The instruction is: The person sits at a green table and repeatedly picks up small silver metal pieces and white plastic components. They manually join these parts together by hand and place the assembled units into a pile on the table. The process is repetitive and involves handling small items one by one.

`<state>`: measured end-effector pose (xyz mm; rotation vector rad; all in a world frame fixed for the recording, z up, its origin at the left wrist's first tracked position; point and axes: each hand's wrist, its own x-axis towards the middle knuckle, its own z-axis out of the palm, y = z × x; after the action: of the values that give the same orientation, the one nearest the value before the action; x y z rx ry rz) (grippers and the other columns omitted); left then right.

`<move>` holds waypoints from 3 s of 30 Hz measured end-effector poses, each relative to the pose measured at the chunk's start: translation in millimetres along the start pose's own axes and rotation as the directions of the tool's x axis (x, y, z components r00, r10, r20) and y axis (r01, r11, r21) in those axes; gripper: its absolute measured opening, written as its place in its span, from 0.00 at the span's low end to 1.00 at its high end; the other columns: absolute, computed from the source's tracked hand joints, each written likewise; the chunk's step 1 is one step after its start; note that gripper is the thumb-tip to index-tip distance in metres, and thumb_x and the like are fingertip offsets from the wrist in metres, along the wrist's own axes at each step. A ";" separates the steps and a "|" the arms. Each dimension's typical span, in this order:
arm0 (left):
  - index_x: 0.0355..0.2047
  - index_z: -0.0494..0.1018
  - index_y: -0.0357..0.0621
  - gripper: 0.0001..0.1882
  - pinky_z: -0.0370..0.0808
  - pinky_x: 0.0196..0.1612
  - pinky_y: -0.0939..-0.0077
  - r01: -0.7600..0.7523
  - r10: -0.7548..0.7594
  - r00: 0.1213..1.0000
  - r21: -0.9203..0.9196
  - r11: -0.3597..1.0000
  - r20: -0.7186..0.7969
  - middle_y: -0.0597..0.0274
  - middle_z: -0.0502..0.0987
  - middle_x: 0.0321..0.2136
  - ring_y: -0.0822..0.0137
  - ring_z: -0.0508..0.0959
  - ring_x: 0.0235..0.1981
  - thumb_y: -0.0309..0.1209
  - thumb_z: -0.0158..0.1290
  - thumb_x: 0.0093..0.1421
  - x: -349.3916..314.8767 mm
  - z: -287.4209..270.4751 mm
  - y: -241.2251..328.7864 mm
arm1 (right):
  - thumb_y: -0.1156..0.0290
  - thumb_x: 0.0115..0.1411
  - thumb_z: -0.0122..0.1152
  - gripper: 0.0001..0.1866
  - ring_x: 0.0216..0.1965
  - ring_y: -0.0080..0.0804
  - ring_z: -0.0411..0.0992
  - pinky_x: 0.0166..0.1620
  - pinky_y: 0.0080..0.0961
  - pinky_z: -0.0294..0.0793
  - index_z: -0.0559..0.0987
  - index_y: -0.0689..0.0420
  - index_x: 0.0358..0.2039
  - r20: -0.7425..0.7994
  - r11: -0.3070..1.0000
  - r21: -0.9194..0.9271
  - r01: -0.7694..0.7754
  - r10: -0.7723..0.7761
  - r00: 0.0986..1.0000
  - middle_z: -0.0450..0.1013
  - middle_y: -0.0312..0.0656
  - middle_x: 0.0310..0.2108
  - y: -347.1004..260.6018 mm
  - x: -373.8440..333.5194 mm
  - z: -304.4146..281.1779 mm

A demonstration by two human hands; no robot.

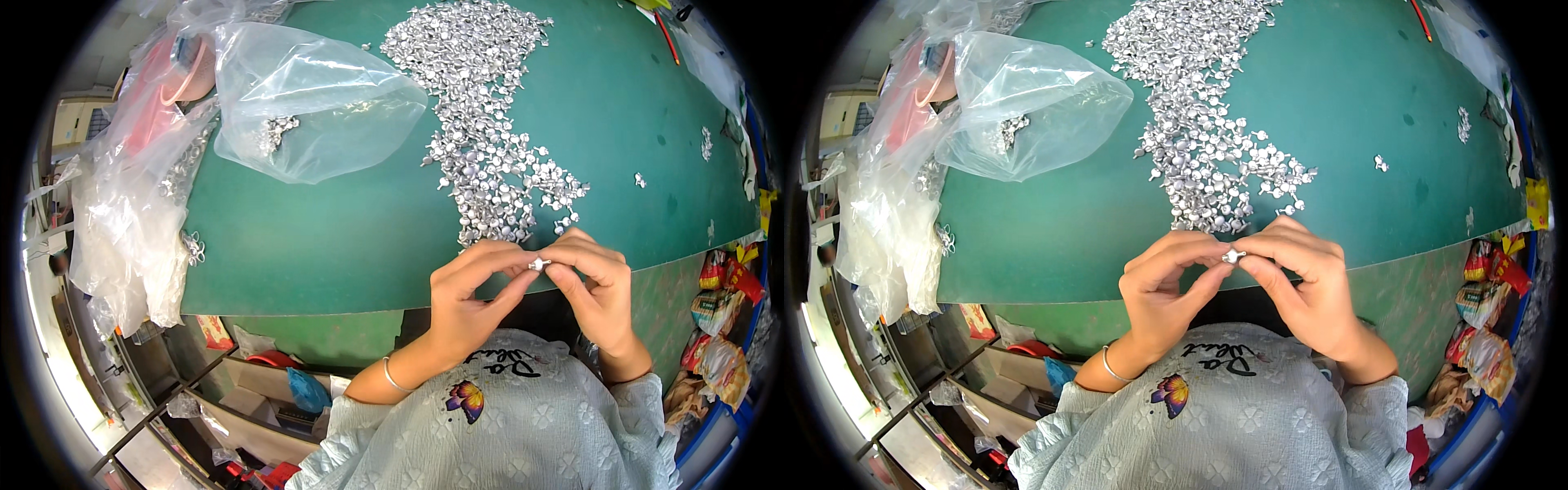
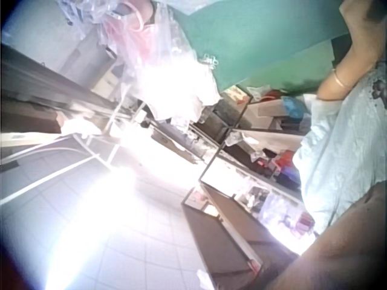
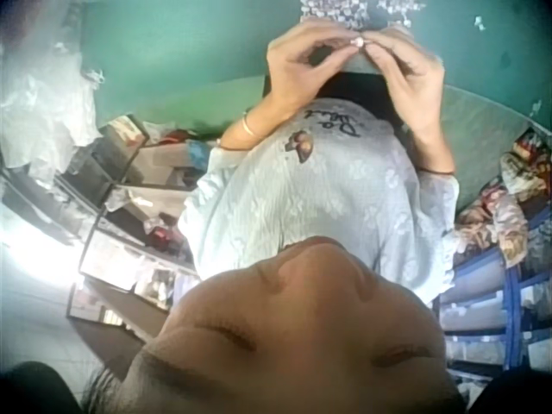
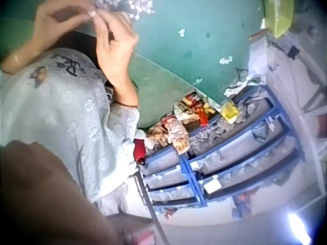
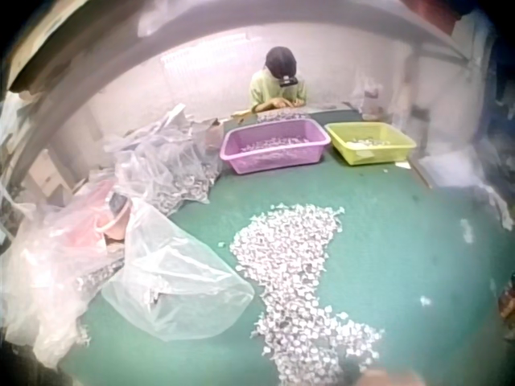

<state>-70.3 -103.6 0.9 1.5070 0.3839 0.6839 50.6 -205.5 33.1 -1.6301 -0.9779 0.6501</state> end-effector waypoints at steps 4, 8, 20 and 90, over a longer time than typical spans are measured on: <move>0.34 0.72 0.27 0.12 0.76 0.34 0.78 0.058 -0.057 0.998 -0.038 0.998 0.019 0.51 0.73 0.32 0.67 0.75 0.31 0.11 0.53 0.46 -2.9 0.3 1.2 | 0.82 0.47 0.59 0.07 0.25 0.32 0.68 0.30 0.23 0.66 0.76 0.66 0.29 -0.014 0.994 -0.083 0.072 -0.074 0.997 0.73 0.44 0.24 0.3 -1.5 0.2; 0.33 0.72 0.27 0.11 0.76 0.34 0.78 0.049 -0.048 0.999 -0.056 0.997 0.013 0.50 0.73 0.32 0.67 0.75 0.30 0.10 0.52 0.46 -4.5 0.3 2.0 | 0.83 0.44 0.61 0.08 0.26 0.33 0.69 0.30 0.23 0.67 0.77 0.66 0.28 -0.072 0.989 -0.120 0.081 -0.091 0.993 0.73 0.43 0.24 -6.7 -1.3 1.0; 0.33 0.71 0.26 0.12 0.76 0.34 0.77 -0.030 0.031 0.999 -0.098 0.995 0.007 0.48 0.73 0.32 0.65 0.75 0.30 0.09 0.53 0.45 -5.7 -1.7 4.8 | 0.84 0.42 0.62 0.08 0.28 0.32 0.69 0.32 0.24 0.67 0.77 0.65 0.26 -0.073 0.996 -0.005 0.087 -0.087 0.994 0.74 0.42 0.25 -7.6 -3.1 1.0; 0.35 0.71 0.30 0.10 0.72 0.34 0.81 0.196 -0.232 0.972 -0.471 0.860 -0.019 0.56 0.71 0.34 0.72 0.74 0.33 0.12 0.49 0.51 -10.7 9.4 3.0 | 0.74 0.59 0.48 0.05 0.27 0.17 0.64 0.32 0.15 0.63 0.69 0.61 0.27 0.083 0.764 0.579 -0.284 0.291 0.953 0.68 0.35 0.24 13.9 -16.0 13.3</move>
<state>-73.0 -117.8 2.4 0.9642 0.4039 0.6034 35.3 -213.6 15.0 -1.2209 -0.4365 1.0367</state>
